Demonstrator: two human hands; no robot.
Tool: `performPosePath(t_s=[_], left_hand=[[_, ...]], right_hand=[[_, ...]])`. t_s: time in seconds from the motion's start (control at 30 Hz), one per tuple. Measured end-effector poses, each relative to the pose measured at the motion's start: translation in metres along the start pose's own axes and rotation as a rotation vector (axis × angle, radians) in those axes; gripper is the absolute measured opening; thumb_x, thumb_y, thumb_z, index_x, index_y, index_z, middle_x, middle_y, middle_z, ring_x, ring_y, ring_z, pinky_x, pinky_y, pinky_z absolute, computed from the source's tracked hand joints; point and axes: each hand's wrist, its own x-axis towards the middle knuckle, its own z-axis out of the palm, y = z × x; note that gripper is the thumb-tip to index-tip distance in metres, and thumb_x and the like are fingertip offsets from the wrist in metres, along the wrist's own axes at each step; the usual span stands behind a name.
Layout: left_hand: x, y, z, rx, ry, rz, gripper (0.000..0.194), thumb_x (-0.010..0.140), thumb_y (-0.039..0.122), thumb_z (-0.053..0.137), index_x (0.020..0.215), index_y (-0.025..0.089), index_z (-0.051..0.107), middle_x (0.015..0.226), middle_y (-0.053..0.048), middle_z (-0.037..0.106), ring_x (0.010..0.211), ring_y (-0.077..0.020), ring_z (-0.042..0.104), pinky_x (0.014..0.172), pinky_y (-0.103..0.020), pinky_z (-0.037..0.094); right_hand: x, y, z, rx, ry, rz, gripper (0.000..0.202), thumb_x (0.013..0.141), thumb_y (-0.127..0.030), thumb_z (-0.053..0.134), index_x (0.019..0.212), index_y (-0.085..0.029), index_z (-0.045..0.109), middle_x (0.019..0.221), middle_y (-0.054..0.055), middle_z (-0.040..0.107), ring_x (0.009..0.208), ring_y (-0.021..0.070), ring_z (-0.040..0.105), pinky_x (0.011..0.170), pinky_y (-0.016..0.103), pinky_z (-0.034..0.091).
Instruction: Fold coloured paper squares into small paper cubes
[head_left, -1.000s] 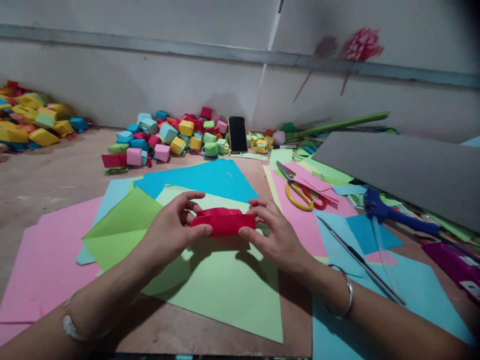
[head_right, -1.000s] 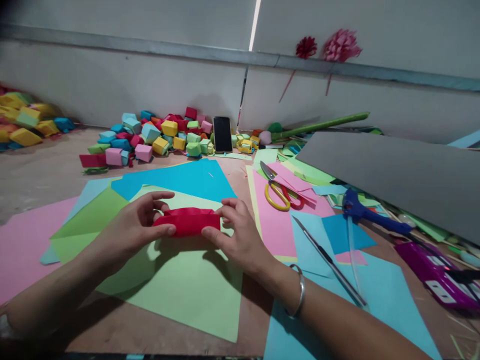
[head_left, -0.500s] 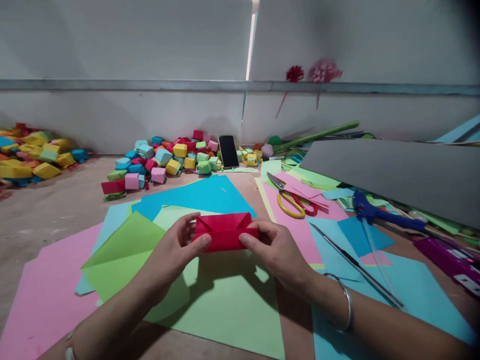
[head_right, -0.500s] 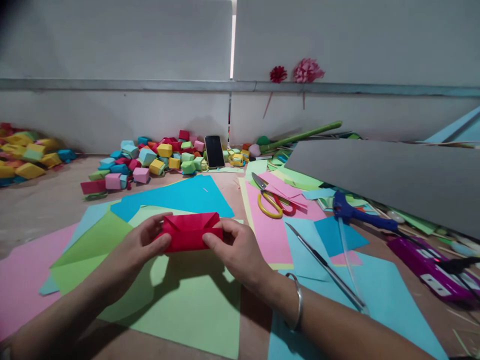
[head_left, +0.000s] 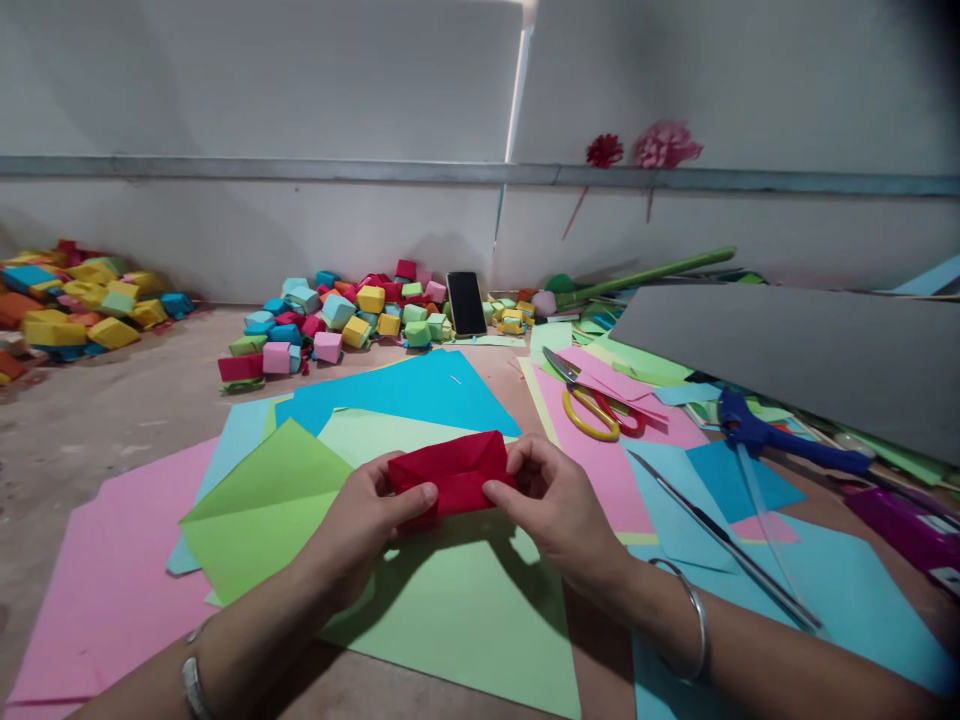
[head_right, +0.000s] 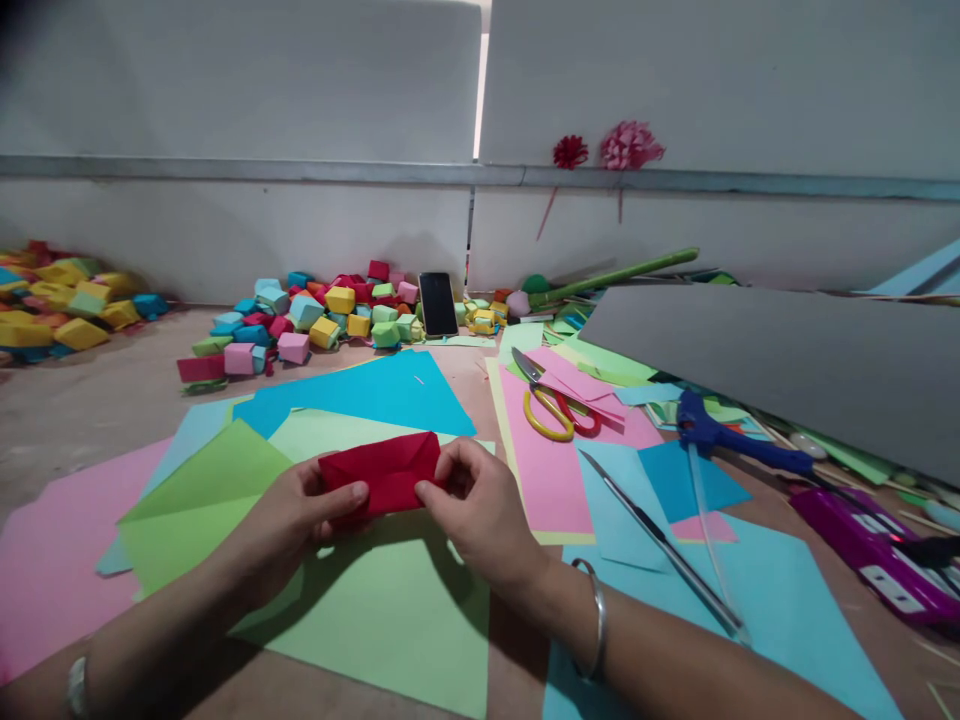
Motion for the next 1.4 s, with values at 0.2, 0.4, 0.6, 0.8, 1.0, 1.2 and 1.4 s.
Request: performPosePath(t_s=[0.2, 0.4, 0.6, 0.8, 1.0, 1.2, 1.4], left_hand=[[-0.002, 0.0, 0.002, -0.062, -0.114, -0.009, 0.05, 0.068, 0.03, 0.08, 0.111, 0.012, 0.06, 0.104, -0.014, 0.07, 0.082, -0.0227, 0.067, 0.065, -0.033, 0.058], [-0.001, 0.003, 0.001, -0.007, -0.117, -0.012, 0.046, 0.067, 0.027, 0.08, 0.104, 0.005, 0.063, 0.089, -0.014, 0.073, 0.071, -0.0175, 0.066, 0.061, -0.027, 0.056], [-0.007, 0.007, 0.004, 0.069, -0.11, 0.004, 0.035, 0.071, 0.021, 0.075, 0.101, 0.008, 0.063, 0.083, -0.01, 0.073, 0.059, -0.0151, 0.064, 0.049, -0.024, 0.054], [-0.004, 0.007, 0.003, -0.067, -0.076, -0.128, 0.023, 0.076, 0.006, 0.059, 0.098, 0.009, 0.065, 0.074, -0.011, 0.073, 0.056, -0.0183, 0.07, 0.044, -0.02, 0.052], [-0.004, 0.024, -0.01, -0.255, -0.142, -0.152, 0.016, 0.073, 0.002, 0.054, 0.08, 0.01, 0.066, 0.099, -0.013, 0.073, 0.076, -0.027, 0.074, 0.059, -0.028, 0.06], [-0.003, 0.013, -0.004, -0.442, -0.228, -0.015, 0.025, 0.084, 0.029, 0.065, 0.107, 0.018, 0.064, 0.117, -0.009, 0.067, 0.109, -0.0264, 0.064, 0.093, -0.039, 0.052], [-0.009, -0.005, 0.006, -0.243, -0.357, 0.107, 0.044, 0.084, 0.033, 0.067, 0.126, 0.024, 0.055, 0.142, -0.009, 0.05, 0.13, -0.028, 0.046, 0.11, -0.046, 0.033]], right_hand=[[0.001, 0.002, 0.002, 0.257, -0.064, 0.106, 0.055, 0.066, -0.024, 0.073, 0.112, -0.02, 0.044, 0.09, 0.003, 0.064, 0.081, 0.0178, 0.064, 0.07, 0.031, 0.053], [0.003, -0.006, -0.004, 0.235, -0.309, 0.286, 0.034, 0.077, -0.033, 0.068, 0.102, -0.014, 0.058, 0.083, 0.006, 0.067, 0.062, 0.0113, 0.063, 0.05, 0.02, 0.046], [0.001, -0.008, -0.004, 0.25, -0.371, 0.3, 0.031, 0.078, -0.031, 0.067, 0.103, -0.013, 0.062, 0.071, 0.004, 0.068, 0.048, 0.0109, 0.063, 0.04, 0.018, 0.044], [0.003, -0.008, -0.005, 0.397, -0.318, 0.403, 0.027, 0.072, -0.023, 0.067, 0.096, -0.012, 0.071, 0.056, 0.004, 0.068, 0.041, 0.0088, 0.059, 0.036, 0.014, 0.04], [0.01, -0.002, -0.01, 0.578, -0.293, 0.496, 0.019, 0.065, -0.013, 0.065, 0.082, -0.012, 0.072, 0.054, 0.006, 0.068, 0.043, 0.0086, 0.059, 0.038, 0.012, 0.04], [0.008, 0.0, -0.008, 0.561, -0.195, 0.333, 0.016, 0.071, -0.012, 0.064, 0.083, -0.016, 0.073, 0.063, 0.005, 0.071, 0.051, 0.0087, 0.062, 0.051, 0.017, 0.049], [-0.005, -0.004, -0.002, 0.17, -0.411, -0.093, 0.027, 0.083, -0.015, 0.059, 0.104, -0.026, 0.072, 0.106, 0.006, 0.069, 0.09, 0.016, 0.067, 0.079, 0.03, 0.056]])
